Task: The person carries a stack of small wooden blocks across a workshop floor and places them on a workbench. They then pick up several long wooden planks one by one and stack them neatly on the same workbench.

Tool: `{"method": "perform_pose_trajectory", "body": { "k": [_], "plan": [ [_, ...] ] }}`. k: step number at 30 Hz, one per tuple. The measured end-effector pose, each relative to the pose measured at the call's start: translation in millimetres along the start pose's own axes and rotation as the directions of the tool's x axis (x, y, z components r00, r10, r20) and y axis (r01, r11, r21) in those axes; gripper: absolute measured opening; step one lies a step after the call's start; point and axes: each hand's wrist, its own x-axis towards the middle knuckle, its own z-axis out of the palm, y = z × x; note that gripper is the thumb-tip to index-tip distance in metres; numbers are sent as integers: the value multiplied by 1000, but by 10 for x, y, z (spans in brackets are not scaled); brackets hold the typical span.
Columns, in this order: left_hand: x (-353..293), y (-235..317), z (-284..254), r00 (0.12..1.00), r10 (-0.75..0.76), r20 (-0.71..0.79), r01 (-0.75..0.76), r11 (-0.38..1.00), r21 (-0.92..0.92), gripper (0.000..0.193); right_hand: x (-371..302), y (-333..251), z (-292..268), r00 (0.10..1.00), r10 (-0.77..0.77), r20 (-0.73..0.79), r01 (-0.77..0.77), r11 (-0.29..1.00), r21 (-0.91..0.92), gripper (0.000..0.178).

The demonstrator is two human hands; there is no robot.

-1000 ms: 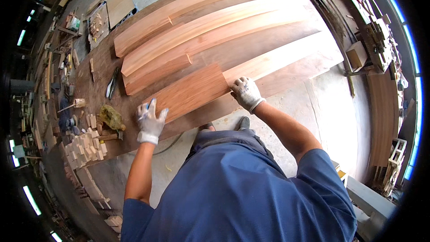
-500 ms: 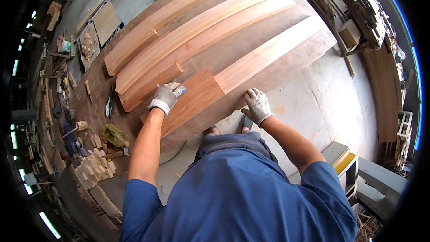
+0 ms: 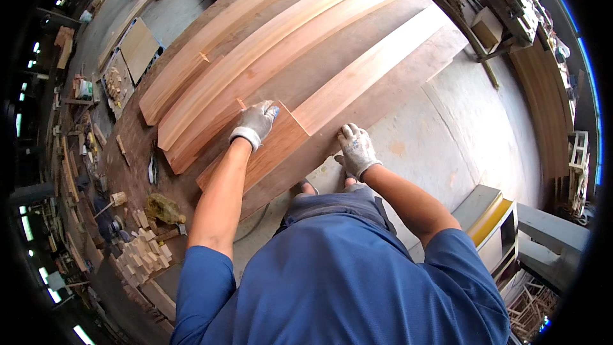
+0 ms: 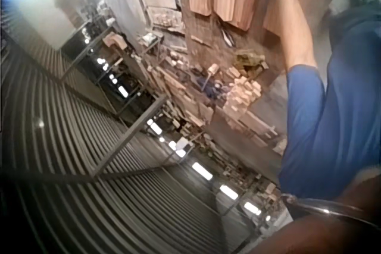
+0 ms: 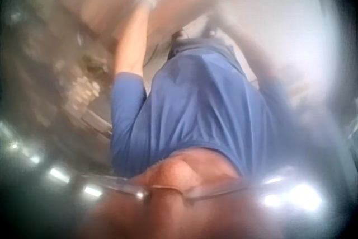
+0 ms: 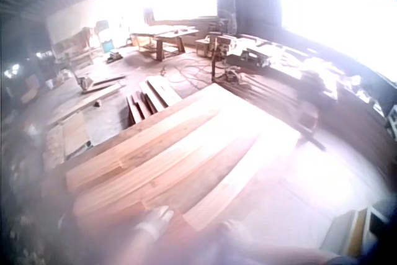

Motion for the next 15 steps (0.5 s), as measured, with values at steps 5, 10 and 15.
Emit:
{"method": "perform_pose_trajectory", "body": {
  "k": [5,10,15],
  "plan": [
    [109,34,68,999,28,-24,-29,999,-40,46,1,-47,-31,1000,1,-16,-1,1000,-20,70],
    [-162,-349,4,995,67,-73,-57,990,133,46,8,-25,-55,1000,-11,0,11,1000,-1,70],
    [-774,-1169,-171,991,54,-125,-36,989,144,47,21,-35,-54,1000,-9,23,9,1000,-22,68]
  ]
}}
